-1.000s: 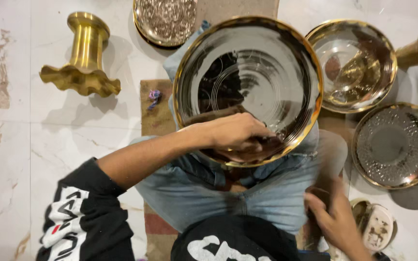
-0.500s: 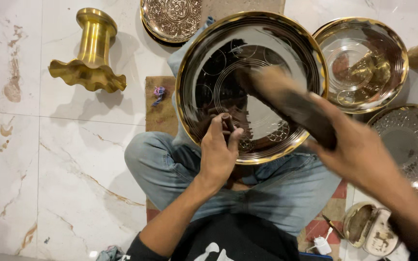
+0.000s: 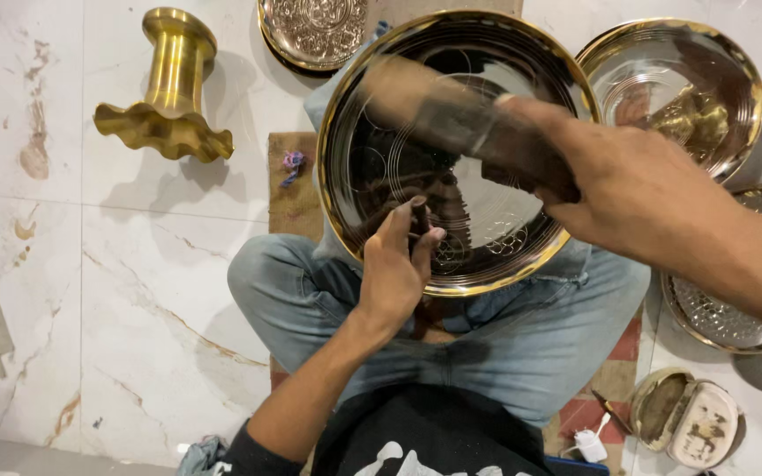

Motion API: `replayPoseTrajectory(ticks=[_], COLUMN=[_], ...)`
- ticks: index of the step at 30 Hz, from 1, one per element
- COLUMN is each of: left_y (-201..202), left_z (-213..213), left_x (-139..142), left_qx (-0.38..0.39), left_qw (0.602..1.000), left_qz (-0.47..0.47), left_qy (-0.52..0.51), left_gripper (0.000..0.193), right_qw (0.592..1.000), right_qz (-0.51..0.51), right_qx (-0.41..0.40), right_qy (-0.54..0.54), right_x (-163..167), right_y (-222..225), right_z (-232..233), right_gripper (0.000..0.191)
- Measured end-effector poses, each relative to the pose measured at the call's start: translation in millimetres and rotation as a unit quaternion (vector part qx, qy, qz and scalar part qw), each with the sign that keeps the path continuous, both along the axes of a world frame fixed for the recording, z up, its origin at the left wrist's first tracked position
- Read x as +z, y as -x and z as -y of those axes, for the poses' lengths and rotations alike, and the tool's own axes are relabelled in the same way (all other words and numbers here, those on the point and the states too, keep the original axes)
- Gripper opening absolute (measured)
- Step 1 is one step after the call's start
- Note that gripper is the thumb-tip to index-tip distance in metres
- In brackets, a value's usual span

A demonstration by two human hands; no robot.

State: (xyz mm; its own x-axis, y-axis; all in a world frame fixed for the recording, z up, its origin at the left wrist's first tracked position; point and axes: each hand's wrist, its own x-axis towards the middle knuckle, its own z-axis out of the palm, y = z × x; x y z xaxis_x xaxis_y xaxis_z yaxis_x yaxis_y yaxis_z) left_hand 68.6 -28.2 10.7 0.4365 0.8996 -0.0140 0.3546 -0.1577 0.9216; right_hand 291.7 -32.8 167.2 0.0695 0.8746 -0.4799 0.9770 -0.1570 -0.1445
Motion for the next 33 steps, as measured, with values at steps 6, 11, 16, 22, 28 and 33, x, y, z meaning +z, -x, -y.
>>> replayPoseTrajectory(ticks=[6, 11, 16, 22, 28, 33], left_y=[-1, 3, -6, -25, -37, -54], left_z=[-10, -24, -46, -67, -80, -79], left_x=[0, -6, -15, -19, -19, -19], left_qx=[-0.052, -0.171, -0.323, -0.487, -0.618, -0.699], left_qw=[0.999, 0.980, 0.944, 0.872, 0.780, 0.713], left_qz=[-0.002, 0.003, 0.055, -0.005, 0.069, 0.033], left_qy=[-0.018, -0.097, -0.028, -0.050, -0.061, -0.043], left_gripper=[0.041, 0.040, 0.048, 0.044, 0.044, 0.046], right_qw=[0.999, 0.990, 0.991, 0.928, 0.867, 0.886], right_qz=[0.003, 0.019, 0.028, -0.121, -0.127, 0.009], right_qx=[-0.025, -0.135, -0.067, -0.274, -0.412, -0.321], right_qy=[-0.041, 0.036, -0.110, -0.223, -0.248, -0.334], right_x=[-17, -49, -80, -131, -167, -193], right_y=[-13, -31, -33, 5, 62, 94], right_z=[18, 50, 104, 179, 233, 262], right_gripper=[0.093, 0.091, 0.085, 0.075, 0.081, 0.076])
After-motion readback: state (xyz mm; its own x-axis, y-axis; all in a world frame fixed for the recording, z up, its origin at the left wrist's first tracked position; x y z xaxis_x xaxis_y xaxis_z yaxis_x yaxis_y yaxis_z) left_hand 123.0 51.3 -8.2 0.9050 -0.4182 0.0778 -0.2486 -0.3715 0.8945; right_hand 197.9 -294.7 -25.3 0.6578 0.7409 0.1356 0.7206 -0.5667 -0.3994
